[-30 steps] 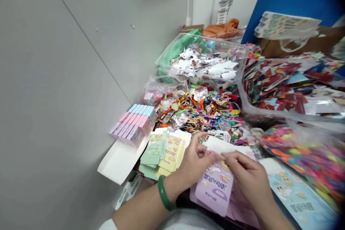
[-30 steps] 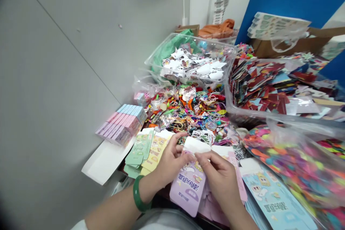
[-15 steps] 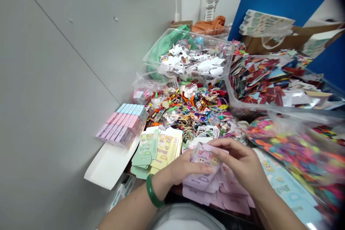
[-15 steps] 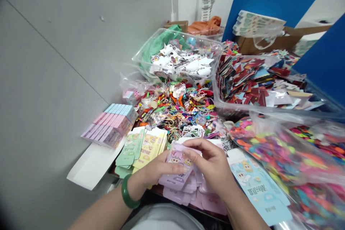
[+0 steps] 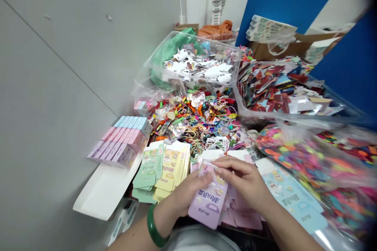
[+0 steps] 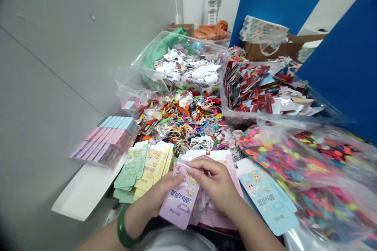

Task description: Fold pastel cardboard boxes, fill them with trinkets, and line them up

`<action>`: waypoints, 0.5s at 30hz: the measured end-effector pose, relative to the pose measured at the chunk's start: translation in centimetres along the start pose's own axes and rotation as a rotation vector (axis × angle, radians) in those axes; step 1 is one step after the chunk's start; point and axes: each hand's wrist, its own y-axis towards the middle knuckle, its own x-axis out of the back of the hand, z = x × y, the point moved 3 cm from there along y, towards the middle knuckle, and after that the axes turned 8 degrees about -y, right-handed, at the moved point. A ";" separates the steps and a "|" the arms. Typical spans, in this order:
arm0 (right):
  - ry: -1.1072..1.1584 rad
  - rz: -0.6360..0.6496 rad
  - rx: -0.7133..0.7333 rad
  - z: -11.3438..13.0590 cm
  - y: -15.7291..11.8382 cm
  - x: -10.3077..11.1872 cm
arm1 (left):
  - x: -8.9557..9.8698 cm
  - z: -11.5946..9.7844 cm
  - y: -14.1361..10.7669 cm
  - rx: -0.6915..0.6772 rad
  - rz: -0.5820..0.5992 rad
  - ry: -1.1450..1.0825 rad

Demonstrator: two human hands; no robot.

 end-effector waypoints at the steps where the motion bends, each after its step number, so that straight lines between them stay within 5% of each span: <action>1: 0.059 0.004 -0.111 -0.2 0.1 0.0 | 0.2 -0.3 -0.1 -0.042 -0.025 0.006; 5: 0.311 0.026 -0.433 -0.4 0.0 -0.3 | 1.1 -2.8 -1.0 -0.455 -0.097 0.295; 8: 0.286 0.148 -0.450 -0.5 0.0 -0.8 | 0.8 -3.7 -1.9 -0.700 0.099 0.814; 11: -0.070 0.167 -0.280 -1.4 1.6 0.3 | 0.7 -3.5 -2.4 -0.750 0.181 1.017; 15: -0.723 -0.072 -0.043 -3.4 6.0 3.5 | 1.4 -3.5 -2.0 -0.670 0.007 0.749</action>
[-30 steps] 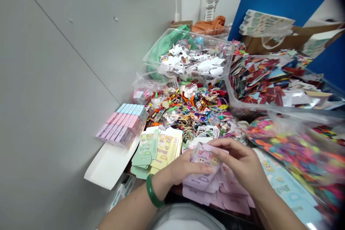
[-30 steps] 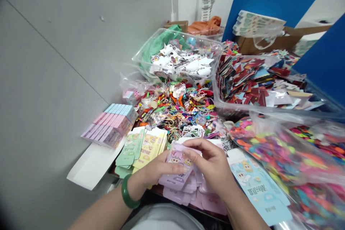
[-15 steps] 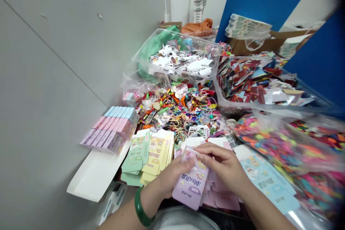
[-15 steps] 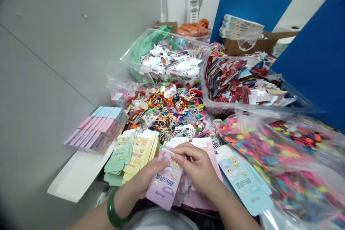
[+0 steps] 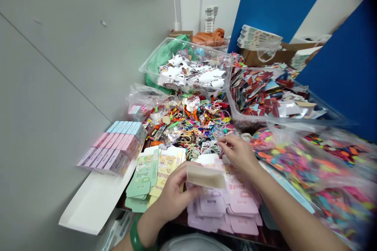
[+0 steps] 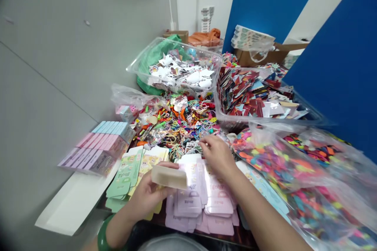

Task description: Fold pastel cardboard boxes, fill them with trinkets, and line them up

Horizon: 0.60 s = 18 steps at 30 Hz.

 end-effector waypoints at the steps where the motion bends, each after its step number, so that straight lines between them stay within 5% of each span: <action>1: -0.061 -0.010 0.023 -0.6 1.1 -0.2 | 0.1 0.2 0.0 0.055 -0.043 -0.079; 5: -0.087 0.078 0.102 -1.2 3.5 -1.9 | 0.3 1.1 0.1 0.234 -0.153 -0.352; 9: -0.086 0.113 0.088 -1.1 4.1 -2.9 | 0.8 0.9 0.0 0.226 -0.197 -0.394; 18: -0.026 0.020 -0.124 -3.1 5.2 0.8 | 1.2 0.9 0.8 0.282 -0.321 -0.402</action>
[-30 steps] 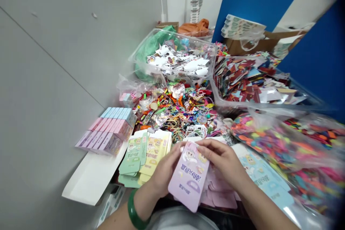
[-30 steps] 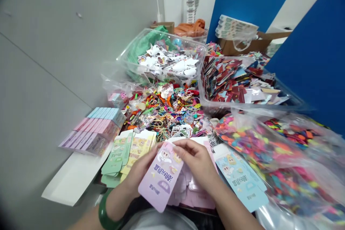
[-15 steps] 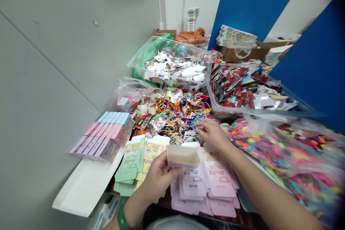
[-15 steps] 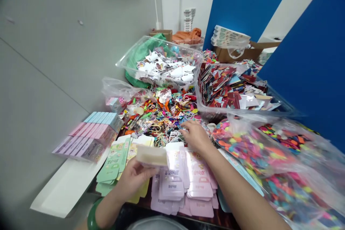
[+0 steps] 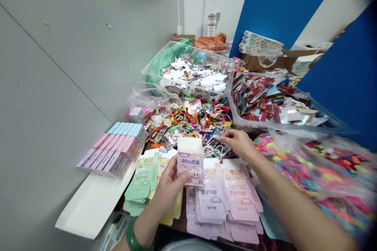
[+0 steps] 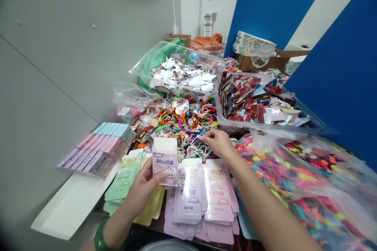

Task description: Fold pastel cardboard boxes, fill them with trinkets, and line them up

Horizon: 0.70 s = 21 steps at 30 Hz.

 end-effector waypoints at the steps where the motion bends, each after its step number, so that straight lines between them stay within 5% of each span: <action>1: 0.005 -0.013 -0.004 -0.1 0.0 0.3 | -0.1 0.1 0.1 0.003 -0.008 -0.005; 21: -0.017 -0.069 0.086 -0.8 -0.3 2.4 | -0.8 0.5 -0.1 0.039 0.018 -0.029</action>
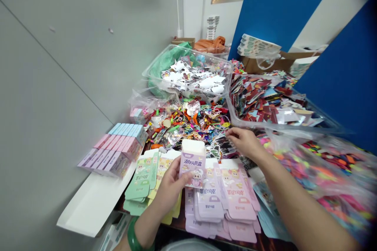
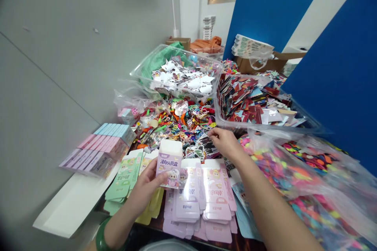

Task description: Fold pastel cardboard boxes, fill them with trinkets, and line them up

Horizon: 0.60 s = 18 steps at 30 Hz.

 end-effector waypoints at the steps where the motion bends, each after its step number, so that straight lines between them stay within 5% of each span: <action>1: 0.001 -0.020 -0.017 -0.1 0.0 0.2 | -0.1 0.0 0.0 0.002 0.002 0.006; 6: 0.043 -0.137 -0.116 -0.7 -0.3 2.0 | -0.4 0.0 0.0 0.008 0.029 0.023; 10: 0.413 -0.212 -0.256 -0.2 -0.9 3.5 | -0.3 0.5 0.1 0.023 0.040 0.048; 14: 0.780 -0.228 -0.314 2.6 -2.8 3.7 | -0.5 1.1 0.4 0.007 0.069 0.043; 18: 0.804 -0.225 -0.230 5.9 -5.0 2.5 | -1.2 1.4 0.6 0.001 0.110 0.062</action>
